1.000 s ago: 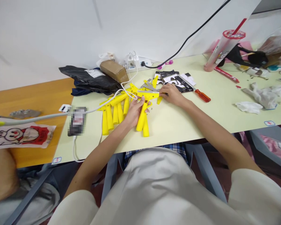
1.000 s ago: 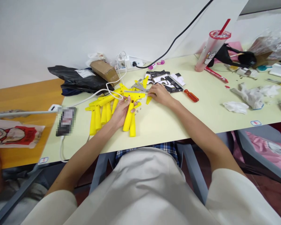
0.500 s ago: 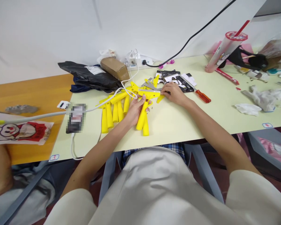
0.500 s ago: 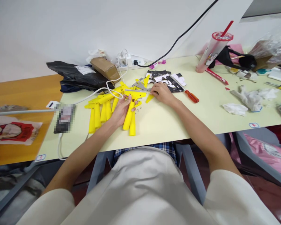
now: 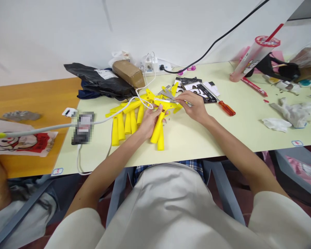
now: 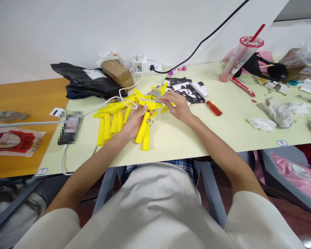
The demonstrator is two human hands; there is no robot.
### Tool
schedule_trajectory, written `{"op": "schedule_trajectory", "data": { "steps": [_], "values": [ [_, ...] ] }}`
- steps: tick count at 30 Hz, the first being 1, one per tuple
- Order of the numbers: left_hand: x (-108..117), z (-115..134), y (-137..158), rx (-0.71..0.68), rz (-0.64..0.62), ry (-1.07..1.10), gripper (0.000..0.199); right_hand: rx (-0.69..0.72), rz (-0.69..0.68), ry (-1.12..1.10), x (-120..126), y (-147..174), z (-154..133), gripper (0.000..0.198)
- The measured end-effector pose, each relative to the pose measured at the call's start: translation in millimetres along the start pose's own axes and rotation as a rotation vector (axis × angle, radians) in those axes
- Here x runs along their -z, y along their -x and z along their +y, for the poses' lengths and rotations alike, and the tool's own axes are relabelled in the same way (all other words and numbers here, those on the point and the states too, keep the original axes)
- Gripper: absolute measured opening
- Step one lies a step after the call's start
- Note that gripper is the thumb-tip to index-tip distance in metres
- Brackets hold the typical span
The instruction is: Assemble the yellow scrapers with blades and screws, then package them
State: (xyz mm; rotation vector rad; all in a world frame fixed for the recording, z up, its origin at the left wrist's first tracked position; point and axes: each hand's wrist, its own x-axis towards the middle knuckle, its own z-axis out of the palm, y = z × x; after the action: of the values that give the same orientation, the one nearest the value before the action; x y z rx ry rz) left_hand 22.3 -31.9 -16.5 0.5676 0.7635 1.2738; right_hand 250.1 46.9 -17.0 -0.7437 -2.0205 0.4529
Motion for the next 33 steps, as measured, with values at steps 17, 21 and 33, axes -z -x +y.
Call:
{"op": "schedule_trajectory", "data": {
  "steps": [17,21,33],
  "values": [
    [3.1,-6.1,-3.2,-0.061,0.014,-0.085,0.056,-0.103,-0.105,-0.137,-7.8,0.6,-6.3,0.046],
    [3.5,-5.0,-3.1,-0.076,-0.020,-0.115,0.060,-0.223,-0.100,-0.255,-11.3,1.8,-4.1,0.046],
    [2.5,-3.6,-1.7,-0.054,-0.061,-0.116,0.061,-0.481,-0.119,-0.517,-15.2,0.9,-5.2,0.056]
  ]
}}
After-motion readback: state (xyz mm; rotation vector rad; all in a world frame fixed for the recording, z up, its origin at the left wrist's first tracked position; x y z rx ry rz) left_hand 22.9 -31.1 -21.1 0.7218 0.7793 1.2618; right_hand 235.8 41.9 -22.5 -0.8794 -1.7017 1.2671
